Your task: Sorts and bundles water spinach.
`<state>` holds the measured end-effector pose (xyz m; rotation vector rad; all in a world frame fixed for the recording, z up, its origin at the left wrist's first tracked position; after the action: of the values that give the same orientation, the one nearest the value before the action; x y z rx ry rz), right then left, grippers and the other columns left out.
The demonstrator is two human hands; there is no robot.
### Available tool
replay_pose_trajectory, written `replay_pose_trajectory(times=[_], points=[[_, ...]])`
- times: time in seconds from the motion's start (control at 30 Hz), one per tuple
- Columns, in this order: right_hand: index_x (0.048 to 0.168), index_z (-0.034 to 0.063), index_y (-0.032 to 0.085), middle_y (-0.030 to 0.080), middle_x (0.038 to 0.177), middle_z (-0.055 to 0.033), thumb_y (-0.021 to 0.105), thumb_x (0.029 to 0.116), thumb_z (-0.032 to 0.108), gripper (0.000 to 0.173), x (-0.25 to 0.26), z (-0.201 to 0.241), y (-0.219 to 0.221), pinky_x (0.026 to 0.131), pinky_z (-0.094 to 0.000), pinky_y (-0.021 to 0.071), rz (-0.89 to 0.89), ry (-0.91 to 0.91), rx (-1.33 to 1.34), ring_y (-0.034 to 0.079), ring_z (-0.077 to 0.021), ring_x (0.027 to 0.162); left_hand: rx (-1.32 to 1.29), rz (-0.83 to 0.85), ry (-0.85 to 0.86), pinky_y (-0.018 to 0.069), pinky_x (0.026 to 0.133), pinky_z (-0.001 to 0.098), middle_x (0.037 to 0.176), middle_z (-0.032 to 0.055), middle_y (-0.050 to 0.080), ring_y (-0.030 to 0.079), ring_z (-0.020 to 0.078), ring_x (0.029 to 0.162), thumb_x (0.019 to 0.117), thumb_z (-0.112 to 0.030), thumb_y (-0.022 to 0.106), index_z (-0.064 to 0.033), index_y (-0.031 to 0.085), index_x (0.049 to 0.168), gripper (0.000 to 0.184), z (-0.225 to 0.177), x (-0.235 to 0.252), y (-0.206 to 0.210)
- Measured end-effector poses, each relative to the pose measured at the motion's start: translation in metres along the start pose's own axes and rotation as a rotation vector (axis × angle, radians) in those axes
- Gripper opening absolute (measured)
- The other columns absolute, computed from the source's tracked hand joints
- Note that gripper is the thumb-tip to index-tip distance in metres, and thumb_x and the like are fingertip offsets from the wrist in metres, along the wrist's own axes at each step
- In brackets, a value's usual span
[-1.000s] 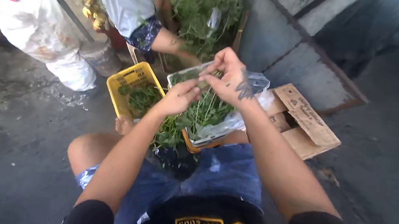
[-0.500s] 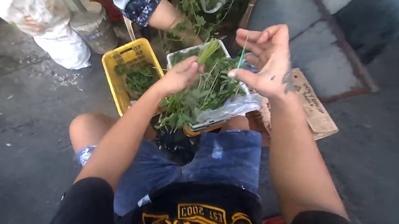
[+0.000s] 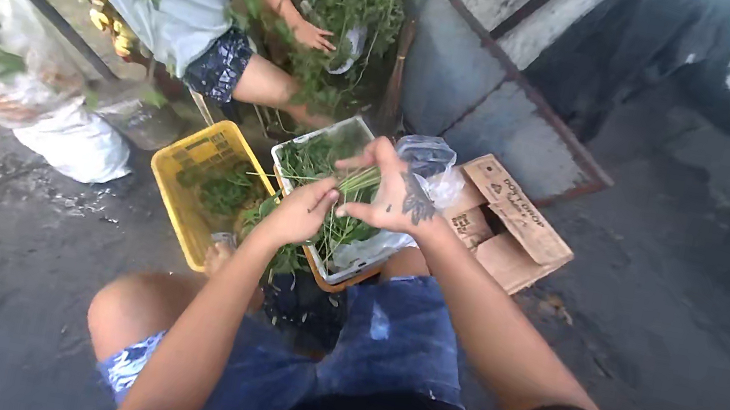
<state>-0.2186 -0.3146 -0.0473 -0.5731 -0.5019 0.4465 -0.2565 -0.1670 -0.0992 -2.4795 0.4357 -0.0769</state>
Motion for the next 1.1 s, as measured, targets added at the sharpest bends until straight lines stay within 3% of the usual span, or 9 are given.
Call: replay_pose_trajectory(times=[0.17,0.47,0.57,0.63,0.7,0.77,0.87,0.97,1.1], points=[[0.117,0.012,0.041,0.069,0.127,-0.0106,0.093,0.0623,0.029,0.077,0.0,-0.011,-0.008,0.094,-0.0451,0.0626,-0.07,-0.115,0.347,0.072,-0.027,0.112,-0.011,0.02,-0.024,0.0567,0.081,0.0429,0.107,0.0068,0.069,0.066,0.0182,0.087,0.1125,-0.026,0.037,-0.011,0.06,0.131,0.033,0.014,-0.008,0.005],[0.12,0.0118,0.047,0.074,0.113,0.0,0.094,0.0601,0.025,0.078,-0.002,0.001,0.003,0.09,-0.04,0.0619,0.08,-0.032,0.003,0.072,-0.0142,0.104,0.022,0.021,0.021,0.0575,0.076,0.0442,0.094,0.0062,0.067,0.066,0.0186,0.083,0.1121,-0.026,0.039,-0.0109,0.062,0.117,0.028,0.001,-0.003,0.013],[0.118,0.0168,0.043,0.075,0.11,0.0053,0.09,0.062,0.024,0.073,-0.008,-0.005,0.004,0.077,-0.0375,0.0638,-0.03,-0.022,0.105,0.074,-0.0121,0.095,-0.073,-0.01,0.045,0.0552,0.07,0.0392,0.09,0.0068,0.065,0.062,0.0172,0.075,0.1121,-0.025,0.038,-0.0084,0.061,0.124,0.031,-0.001,-0.006,0.009],[0.119,0.0164,0.042,0.076,0.11,0.002,0.092,0.0621,0.019,0.077,-0.008,-0.009,0.007,0.079,-0.0397,0.065,-0.049,0.003,0.241,0.075,-0.0167,0.094,-0.182,-0.022,0.036,0.05,0.061,0.0326,0.084,0.0052,0.062,0.055,0.0142,0.065,0.1127,-0.027,0.035,-0.0084,0.061,0.122,0.033,0.003,-0.007,0.005],[0.128,0.0149,0.039,0.076,0.104,-0.0026,0.094,0.0608,0.012,0.087,-0.01,-0.011,0.015,0.081,-0.0411,0.0664,-0.068,0.043,0.357,0.077,-0.021,0.09,-0.35,-0.019,0.001,0.0468,0.057,0.0287,0.082,0.004,0.06,0.052,0.0122,0.062,0.1129,-0.028,0.033,-0.0096,0.06,0.124,0.034,0.009,-0.009,0.004],[0.136,0.0169,0.036,0.075,0.096,-0.0012,0.093,0.0632,0.012,0.093,-0.014,-0.015,0.026,0.073,-0.0386,0.0667,-0.068,0.083,0.387,0.076,-0.0201,0.082,-0.538,-0.012,-0.039,0.0474,0.059,0.027,0.08,0.0024,0.057,0.051,0.0106,0.062,0.1129,-0.029,0.033,-0.0111,0.059,0.123,0.033,0.014,-0.011,0.007],[0.12,0.0103,0.048,0.073,0.089,-0.002,0.092,0.0695,0.016,0.068,-0.018,-0.02,0.032,0.064,-0.0367,0.0642,-0.032,0.056,0.338,0.072,-0.018,0.073,-0.722,-0.018,-0.086,0.0506,0.063,0.0284,0.076,-0.0006,0.053,0.052,0.0104,0.063,0.1127,-0.026,0.032,-0.0095,0.059,0.116,0.032,0.016,-0.011,0.009],[0.1,0.0065,0.061,0.069,0.081,-0.0043,0.083,0.0799,0.007,0.03,-0.029,-0.019,0.03,0.067,-0.0351,0.0618,0.02,-0.023,0.484,0.069,-0.0164,0.072,-0.878,-0.11,-0.132,0.0512,0.061,0.0285,0.075,-0.002,0.051,0.052,0.0101,0.063,0.113,-0.028,0.03,-0.0107,0.058,0.111,0.032,0.025,-0.014,0.005],[0.102,0.0177,0.064,0.073,0.087,-0.0061,0.074,0.0938,0.012,0.014,-0.054,-0.024,0.041,0.095,-0.0511,0.0584,-0.02,-0.125,1.269,0.074,-0.0251,0.091,-1.092,-0.212,-0.139,0.0539,0.065,0.0315,0.08,-0.0001,0.055,0.055,0.0121,0.066,0.1127,-0.027,0.034,-0.0117,0.059,0.112,0.03,0.027,-0.021,0.01]])
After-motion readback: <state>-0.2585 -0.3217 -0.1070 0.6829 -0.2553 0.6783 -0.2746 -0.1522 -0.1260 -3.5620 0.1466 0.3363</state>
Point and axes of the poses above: each hand's wrist, its own x-axis towards the middle knuckle, its own y-axis out of the palm, z = x × y, the point moved 7 cm from there along x, towards the middle knuckle
